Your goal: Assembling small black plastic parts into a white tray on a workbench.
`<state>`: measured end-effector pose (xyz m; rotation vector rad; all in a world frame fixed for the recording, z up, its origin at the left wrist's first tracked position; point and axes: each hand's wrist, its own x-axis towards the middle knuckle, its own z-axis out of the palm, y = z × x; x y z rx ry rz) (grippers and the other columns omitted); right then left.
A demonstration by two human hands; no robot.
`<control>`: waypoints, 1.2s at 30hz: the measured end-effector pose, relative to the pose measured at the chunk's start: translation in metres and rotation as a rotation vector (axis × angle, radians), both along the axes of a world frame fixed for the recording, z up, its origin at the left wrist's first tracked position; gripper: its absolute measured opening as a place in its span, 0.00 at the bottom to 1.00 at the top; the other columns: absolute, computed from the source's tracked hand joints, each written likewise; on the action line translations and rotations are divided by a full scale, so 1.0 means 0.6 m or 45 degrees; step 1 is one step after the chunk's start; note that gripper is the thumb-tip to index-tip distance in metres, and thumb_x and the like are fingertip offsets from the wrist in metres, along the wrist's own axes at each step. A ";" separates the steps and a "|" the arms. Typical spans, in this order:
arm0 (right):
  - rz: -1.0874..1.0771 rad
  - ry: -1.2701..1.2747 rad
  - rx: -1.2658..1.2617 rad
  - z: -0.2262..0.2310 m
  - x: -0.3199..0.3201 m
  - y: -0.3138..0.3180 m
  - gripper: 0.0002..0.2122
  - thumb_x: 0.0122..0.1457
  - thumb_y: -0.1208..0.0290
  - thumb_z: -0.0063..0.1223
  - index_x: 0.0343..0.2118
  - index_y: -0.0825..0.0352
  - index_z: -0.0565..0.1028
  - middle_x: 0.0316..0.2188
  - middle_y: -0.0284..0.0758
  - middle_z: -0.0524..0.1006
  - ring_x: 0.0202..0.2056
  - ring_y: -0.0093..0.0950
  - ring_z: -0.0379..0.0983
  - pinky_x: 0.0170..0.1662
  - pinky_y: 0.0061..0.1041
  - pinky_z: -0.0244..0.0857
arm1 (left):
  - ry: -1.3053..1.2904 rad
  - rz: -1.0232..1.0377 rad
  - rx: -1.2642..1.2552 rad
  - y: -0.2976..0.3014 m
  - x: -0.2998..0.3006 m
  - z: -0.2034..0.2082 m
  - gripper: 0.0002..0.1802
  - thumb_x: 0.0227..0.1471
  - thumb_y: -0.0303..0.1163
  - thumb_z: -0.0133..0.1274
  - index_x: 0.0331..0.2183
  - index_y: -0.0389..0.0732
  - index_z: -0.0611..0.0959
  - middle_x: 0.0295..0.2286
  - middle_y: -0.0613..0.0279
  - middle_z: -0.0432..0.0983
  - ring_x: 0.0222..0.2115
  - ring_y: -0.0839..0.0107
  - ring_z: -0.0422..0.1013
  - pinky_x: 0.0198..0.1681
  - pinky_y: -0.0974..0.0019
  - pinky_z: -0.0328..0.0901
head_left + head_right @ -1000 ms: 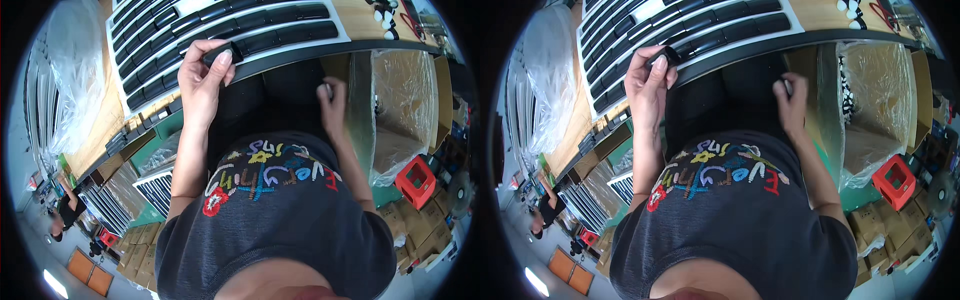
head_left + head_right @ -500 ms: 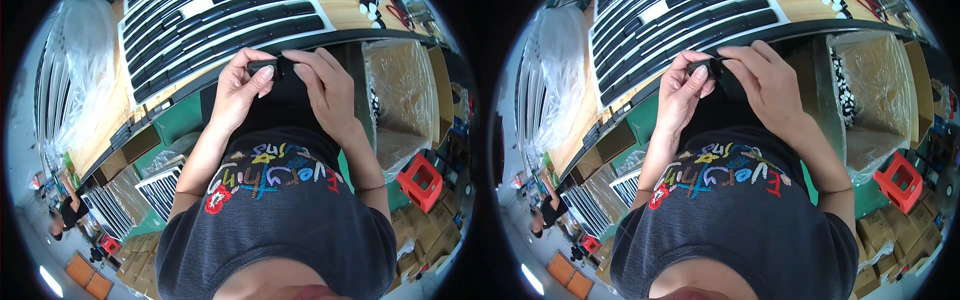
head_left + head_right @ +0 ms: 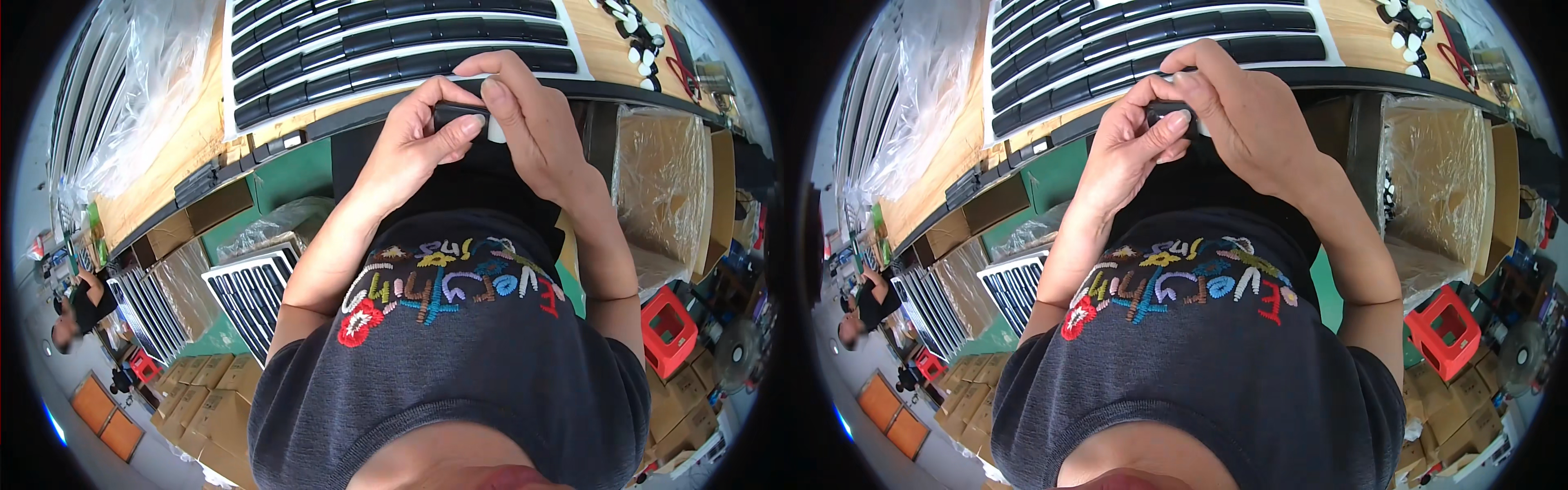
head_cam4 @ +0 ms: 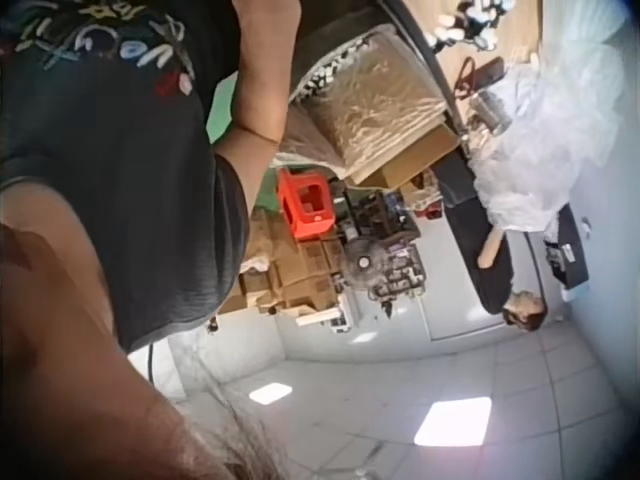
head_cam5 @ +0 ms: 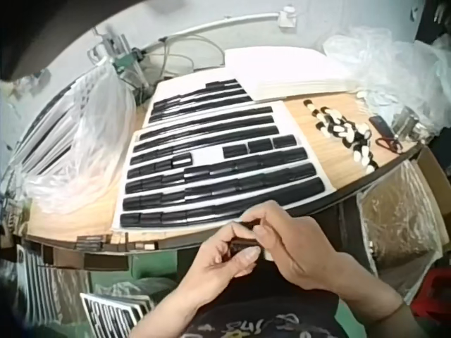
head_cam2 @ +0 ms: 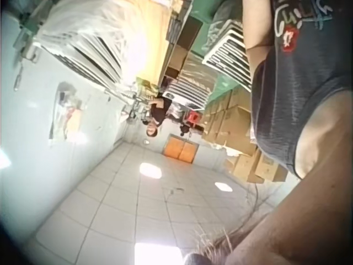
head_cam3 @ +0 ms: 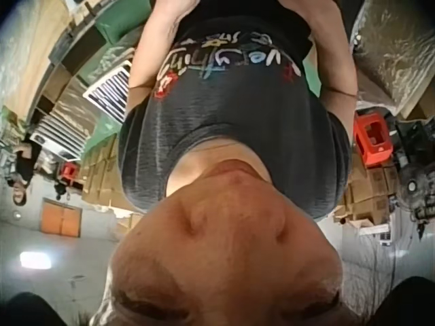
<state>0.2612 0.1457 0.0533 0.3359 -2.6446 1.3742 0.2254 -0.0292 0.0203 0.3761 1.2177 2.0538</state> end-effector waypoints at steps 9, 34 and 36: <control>0.024 -0.295 -0.753 -0.011 -0.054 -0.032 0.37 0.66 0.40 0.09 0.53 0.67 0.68 0.41 0.31 0.72 0.41 0.20 0.65 0.48 0.23 0.58 | -0.294 -0.044 0.232 0.013 0.002 0.001 0.07 0.62 0.27 0.47 0.41 0.37 0.71 0.25 0.68 0.64 0.21 0.81 0.57 0.24 0.77 0.52; -0.330 -0.177 -0.493 -0.041 -0.085 -0.010 0.08 0.61 0.70 0.53 0.41 0.66 0.75 0.27 0.25 0.74 0.27 0.12 0.67 0.32 0.12 0.58 | 0.135 0.112 -0.097 0.021 -0.112 -0.010 0.13 0.64 0.36 0.45 0.44 0.37 0.70 0.34 0.63 0.69 0.28 0.76 0.66 0.34 0.73 0.63; -0.468 -0.237 -0.522 -0.022 -0.113 0.022 0.11 0.58 0.67 0.59 0.41 0.65 0.76 0.25 0.24 0.74 0.24 0.12 0.67 0.28 0.13 0.59 | 0.699 0.302 -0.460 0.010 -0.159 -0.017 0.12 0.62 0.33 0.46 0.44 0.37 0.69 0.31 0.61 0.71 0.27 0.73 0.70 0.31 0.70 0.67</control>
